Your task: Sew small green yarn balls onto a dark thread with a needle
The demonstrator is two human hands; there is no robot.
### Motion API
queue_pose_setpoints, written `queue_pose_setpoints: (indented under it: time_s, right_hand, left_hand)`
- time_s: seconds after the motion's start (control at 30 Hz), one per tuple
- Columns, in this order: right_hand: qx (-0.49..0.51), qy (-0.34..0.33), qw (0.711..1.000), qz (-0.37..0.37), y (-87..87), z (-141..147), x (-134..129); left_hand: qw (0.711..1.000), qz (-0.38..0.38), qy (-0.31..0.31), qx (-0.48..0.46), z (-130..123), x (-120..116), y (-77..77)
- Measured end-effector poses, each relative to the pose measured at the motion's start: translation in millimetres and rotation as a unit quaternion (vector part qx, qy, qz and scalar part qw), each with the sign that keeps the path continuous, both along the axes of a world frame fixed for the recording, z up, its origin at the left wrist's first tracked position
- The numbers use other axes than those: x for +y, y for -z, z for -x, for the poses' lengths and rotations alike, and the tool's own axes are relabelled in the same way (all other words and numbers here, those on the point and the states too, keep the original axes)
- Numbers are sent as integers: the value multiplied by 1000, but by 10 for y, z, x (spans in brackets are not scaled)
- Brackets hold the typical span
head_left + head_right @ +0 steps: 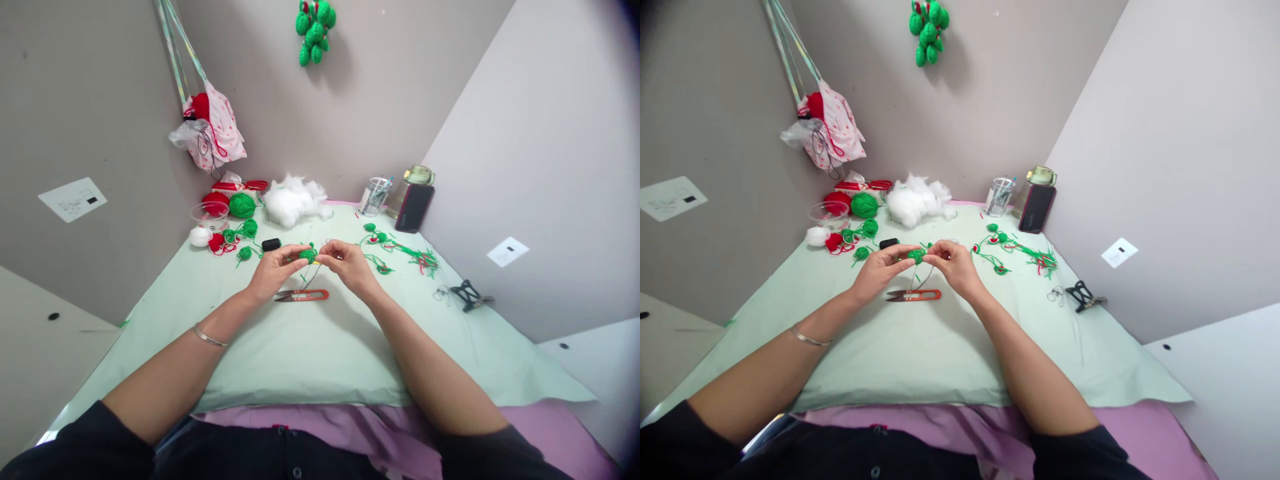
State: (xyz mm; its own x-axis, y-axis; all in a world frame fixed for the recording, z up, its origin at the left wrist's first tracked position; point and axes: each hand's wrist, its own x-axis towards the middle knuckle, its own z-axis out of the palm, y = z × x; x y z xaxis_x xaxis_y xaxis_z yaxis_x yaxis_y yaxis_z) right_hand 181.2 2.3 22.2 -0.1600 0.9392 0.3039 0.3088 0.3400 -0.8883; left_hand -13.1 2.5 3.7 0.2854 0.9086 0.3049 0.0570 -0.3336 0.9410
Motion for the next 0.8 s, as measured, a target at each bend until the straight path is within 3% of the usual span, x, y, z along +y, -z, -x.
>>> queue_pose_setpoints:
  time_s: [0.17,0.3,0.43,0.6,0.67,0.73,0.8]
  right_hand:
    - [-53,48,997,-25,68,46,-38]
    - [-85,35,991,-92,95,126,-125]
    - [-234,48,953,-189,79,194,-216]
    - [-385,65,896,-212,95,189,-227]
    - [-355,68,903,-233,73,189,-237]
    - [-250,51,936,-241,7,195,-261]
    - [-99,7,978,-181,-99,182,-284]
  left_hand:
    - [999,-13,-39,19,-19,-3,22]
    - [1000,-7,-25,-5,-38,10,70]
    - [999,-30,-31,0,-48,18,119]
    - [995,-75,-42,48,-60,34,166]
    - [995,-71,-41,53,-60,46,168]
    - [995,-72,-43,61,-54,59,165]
    - [993,-71,-48,77,-41,71,162]
